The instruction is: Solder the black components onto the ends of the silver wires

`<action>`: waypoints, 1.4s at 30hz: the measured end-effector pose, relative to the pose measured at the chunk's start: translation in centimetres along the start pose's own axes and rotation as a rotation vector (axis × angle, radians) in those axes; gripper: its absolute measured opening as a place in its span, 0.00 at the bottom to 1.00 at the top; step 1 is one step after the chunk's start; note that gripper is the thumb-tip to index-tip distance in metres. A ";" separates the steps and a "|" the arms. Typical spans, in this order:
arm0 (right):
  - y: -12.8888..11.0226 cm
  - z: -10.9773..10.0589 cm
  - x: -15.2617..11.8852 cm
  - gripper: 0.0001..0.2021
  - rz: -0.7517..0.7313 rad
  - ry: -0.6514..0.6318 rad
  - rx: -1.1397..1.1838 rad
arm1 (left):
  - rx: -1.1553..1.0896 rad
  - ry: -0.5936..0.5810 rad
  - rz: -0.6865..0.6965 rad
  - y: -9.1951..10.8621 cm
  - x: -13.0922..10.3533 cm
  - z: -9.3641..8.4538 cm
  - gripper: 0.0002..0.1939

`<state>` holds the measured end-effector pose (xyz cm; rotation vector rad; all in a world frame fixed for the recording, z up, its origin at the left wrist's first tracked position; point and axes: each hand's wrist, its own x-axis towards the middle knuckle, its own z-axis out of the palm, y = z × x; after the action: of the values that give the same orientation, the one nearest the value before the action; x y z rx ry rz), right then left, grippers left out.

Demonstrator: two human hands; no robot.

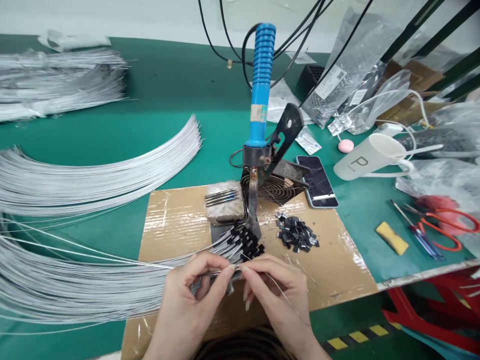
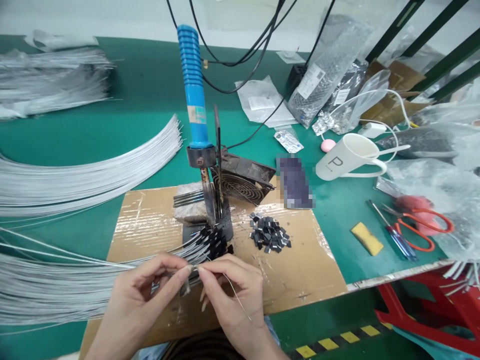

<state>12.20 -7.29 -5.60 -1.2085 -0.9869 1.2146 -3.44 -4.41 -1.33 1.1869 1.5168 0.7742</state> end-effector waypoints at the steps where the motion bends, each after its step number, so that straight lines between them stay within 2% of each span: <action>1: 0.0 0.0 0.0 0.06 0.024 0.001 0.043 | -0.006 0.000 -0.005 0.0 0.0 0.0 0.11; 6: 0.3 0.3 -0.1 0.09 0.151 -0.035 0.221 | 0.002 -0.014 0.003 -0.5 -0.1 0.0 0.12; 12: 0.8 0.7 -0.3 0.06 0.216 -0.043 0.397 | 0.017 -0.024 0.004 -1.1 -0.2 0.0 0.12; 16: 0.8 0.8 -0.2 0.06 0.306 -0.058 0.469 | 0.054 -0.003 0.058 -1.3 -0.3 0.1 0.13; 27: 0.5 0.1 -0.4 0.07 0.395 -0.072 0.520 | 0.094 -0.046 0.053 -1.5 -0.6 0.1 0.15; 35: 0.1 0.0 0.0 0.10 0.468 -0.060 0.580 | 0.096 -0.071 0.033 -0.6 -0.7 0.0 0.16; 39: 0.3 -0.1 -0.1 0.12 0.504 -0.064 0.565 | 0.131 -0.084 0.071 -0.6 -0.6 -0.2 0.15; 42: 0.3 -0.1 -0.2 0.13 0.516 -0.081 0.563 | 0.160 -0.127 0.151 -0.9 -0.4 -0.5 0.13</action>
<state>12.24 -7.49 -5.91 -0.9819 -0.3349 1.8070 -4.23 -5.07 -1.89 1.4564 1.4163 0.6720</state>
